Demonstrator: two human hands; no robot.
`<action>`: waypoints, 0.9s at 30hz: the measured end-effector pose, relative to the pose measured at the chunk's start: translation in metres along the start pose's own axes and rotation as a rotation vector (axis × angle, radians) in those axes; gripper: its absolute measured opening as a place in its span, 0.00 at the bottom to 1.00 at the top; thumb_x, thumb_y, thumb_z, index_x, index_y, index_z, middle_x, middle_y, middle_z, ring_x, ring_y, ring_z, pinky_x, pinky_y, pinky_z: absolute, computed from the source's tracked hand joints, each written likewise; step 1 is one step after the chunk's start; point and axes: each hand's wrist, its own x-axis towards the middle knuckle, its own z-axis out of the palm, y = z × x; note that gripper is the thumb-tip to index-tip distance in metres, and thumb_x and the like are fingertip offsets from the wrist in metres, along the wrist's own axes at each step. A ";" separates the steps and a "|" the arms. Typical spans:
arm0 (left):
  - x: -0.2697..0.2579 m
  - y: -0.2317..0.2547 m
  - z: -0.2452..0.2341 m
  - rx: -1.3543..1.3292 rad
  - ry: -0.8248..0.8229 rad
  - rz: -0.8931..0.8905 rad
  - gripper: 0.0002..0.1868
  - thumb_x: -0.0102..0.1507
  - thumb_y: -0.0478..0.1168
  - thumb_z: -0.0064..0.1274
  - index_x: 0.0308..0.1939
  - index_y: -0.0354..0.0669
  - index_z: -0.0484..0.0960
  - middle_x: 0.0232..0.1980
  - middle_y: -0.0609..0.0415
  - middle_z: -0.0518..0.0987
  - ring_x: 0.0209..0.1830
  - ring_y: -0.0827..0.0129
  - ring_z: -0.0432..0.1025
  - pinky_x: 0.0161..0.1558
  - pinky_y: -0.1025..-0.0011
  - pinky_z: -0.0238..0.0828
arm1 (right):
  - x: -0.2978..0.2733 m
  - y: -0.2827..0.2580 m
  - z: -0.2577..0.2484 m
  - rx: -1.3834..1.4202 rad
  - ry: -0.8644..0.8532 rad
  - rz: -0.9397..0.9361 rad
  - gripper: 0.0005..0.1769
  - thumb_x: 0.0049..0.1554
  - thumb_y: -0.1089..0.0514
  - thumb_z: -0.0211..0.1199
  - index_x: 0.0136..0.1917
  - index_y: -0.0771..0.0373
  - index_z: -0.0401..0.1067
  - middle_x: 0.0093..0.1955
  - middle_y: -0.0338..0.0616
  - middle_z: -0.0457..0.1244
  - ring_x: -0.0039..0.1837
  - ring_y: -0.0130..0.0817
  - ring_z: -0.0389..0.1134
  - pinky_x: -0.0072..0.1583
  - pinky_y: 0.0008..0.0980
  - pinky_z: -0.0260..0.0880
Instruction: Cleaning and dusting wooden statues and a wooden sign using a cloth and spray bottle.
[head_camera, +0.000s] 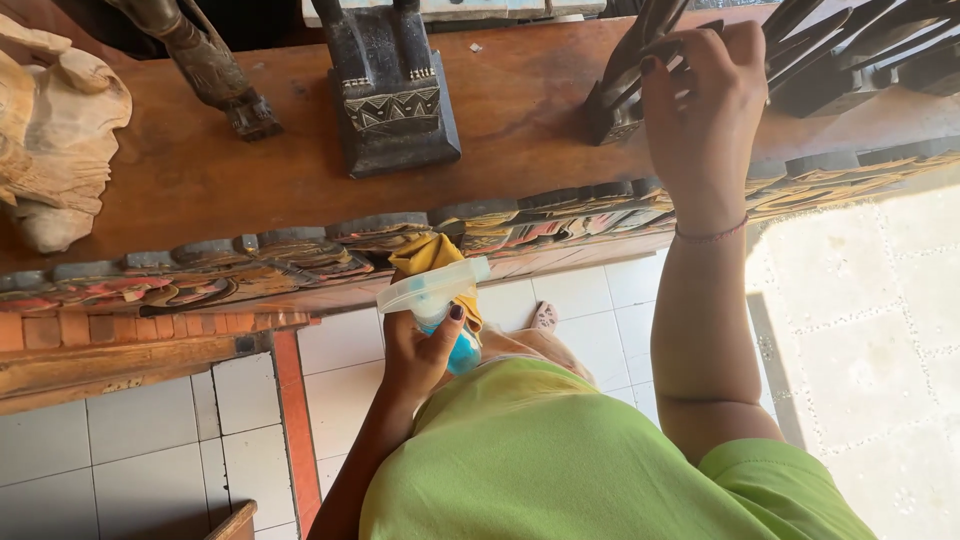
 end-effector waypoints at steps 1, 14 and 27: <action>-0.004 -0.009 -0.003 0.037 0.012 0.004 0.22 0.66 0.42 0.58 0.60 0.32 0.76 0.53 0.49 0.80 0.51 0.67 0.75 0.54 0.68 0.74 | -0.003 0.008 0.003 0.012 0.006 0.006 0.06 0.67 0.76 0.64 0.57 0.73 0.72 0.61 0.51 0.58 0.57 0.34 0.77 0.54 0.24 0.77; -0.016 -0.010 -0.007 -0.024 0.058 -0.013 0.23 0.66 0.45 0.59 0.58 0.31 0.74 0.51 0.49 0.79 0.49 0.70 0.75 0.52 0.69 0.74 | 0.021 -0.035 0.052 0.219 0.051 -0.047 0.06 0.69 0.72 0.67 0.55 0.72 0.70 0.62 0.50 0.59 0.54 0.35 0.78 0.52 0.26 0.77; -0.013 -0.007 -0.001 -0.045 0.023 -0.013 0.18 0.67 0.42 0.57 0.53 0.31 0.75 0.44 0.49 0.80 0.41 0.69 0.78 0.45 0.69 0.77 | 0.025 -0.045 0.061 0.125 0.049 -0.054 0.09 0.64 0.67 0.71 0.54 0.68 0.72 0.58 0.48 0.63 0.46 0.31 0.74 0.47 0.28 0.75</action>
